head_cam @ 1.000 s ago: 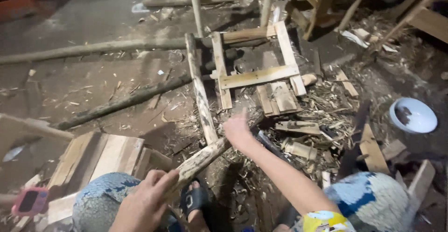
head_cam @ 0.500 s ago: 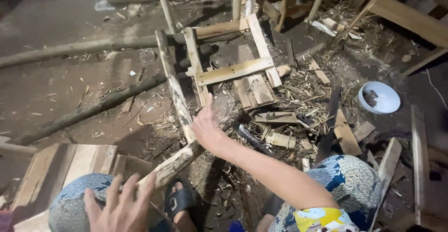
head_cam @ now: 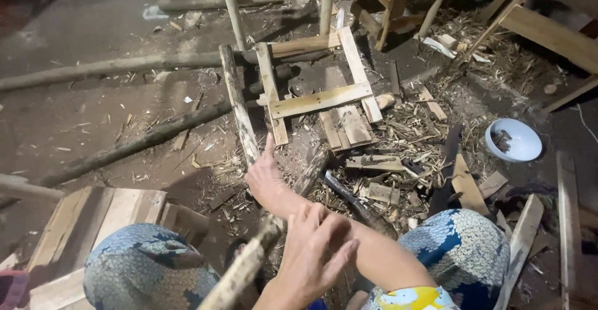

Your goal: The person uses a curved blade to shave and shape a piece of wood held between their legs. They repeatedly scrape the tool along the wood's surface, removing bark and shavings, and occasionally rotate the wood to work on different sides.

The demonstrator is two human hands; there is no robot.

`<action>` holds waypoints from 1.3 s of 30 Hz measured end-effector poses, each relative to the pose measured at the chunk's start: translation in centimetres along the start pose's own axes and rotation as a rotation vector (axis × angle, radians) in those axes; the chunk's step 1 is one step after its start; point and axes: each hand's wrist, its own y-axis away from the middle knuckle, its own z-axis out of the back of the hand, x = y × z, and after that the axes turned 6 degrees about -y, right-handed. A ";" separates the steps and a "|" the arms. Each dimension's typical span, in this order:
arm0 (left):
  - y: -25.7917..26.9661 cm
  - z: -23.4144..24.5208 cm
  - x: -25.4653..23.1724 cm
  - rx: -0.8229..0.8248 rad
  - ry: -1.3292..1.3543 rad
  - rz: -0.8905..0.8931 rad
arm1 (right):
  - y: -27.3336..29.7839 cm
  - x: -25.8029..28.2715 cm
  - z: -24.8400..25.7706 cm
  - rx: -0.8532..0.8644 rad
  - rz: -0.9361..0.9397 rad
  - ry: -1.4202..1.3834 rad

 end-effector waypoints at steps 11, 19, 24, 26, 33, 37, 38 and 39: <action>0.7 -1.6 -0.2 0.060 -0.150 -0.012 | -0.8 0.2 -1.0 0.121 -0.033 -0.049; 0.5 -1.6 0.5 -0.017 -0.285 0.142 | -1.4 -0.5 -1.9 0.204 -0.086 -0.113; 2.0 1.2 -2.8 0.275 0.237 -0.044 | -0.3 -0.5 0.9 0.247 -0.068 -0.077; 1.0 0.9 -1.9 0.092 0.095 -0.046 | -0.1 -0.8 1.1 0.221 -0.066 -0.097; -1.9 2.2 -3.2 0.581 -0.632 -0.089 | -0.9 0.0 0.0 0.182 -0.092 -0.149; 1.3 -1.1 -1.5 0.236 0.113 -0.055 | -0.6 -0.4 -0.2 0.239 -0.160 -0.155; 0.7 -1.3 -0.5 0.092 -0.109 0.005 | -0.7 -0.3 -0.6 0.215 -0.135 -0.153; 0.0 -1.5 0.5 -0.053 -0.330 0.061 | -0.7 -0.2 -0.9 0.191 -0.110 -0.151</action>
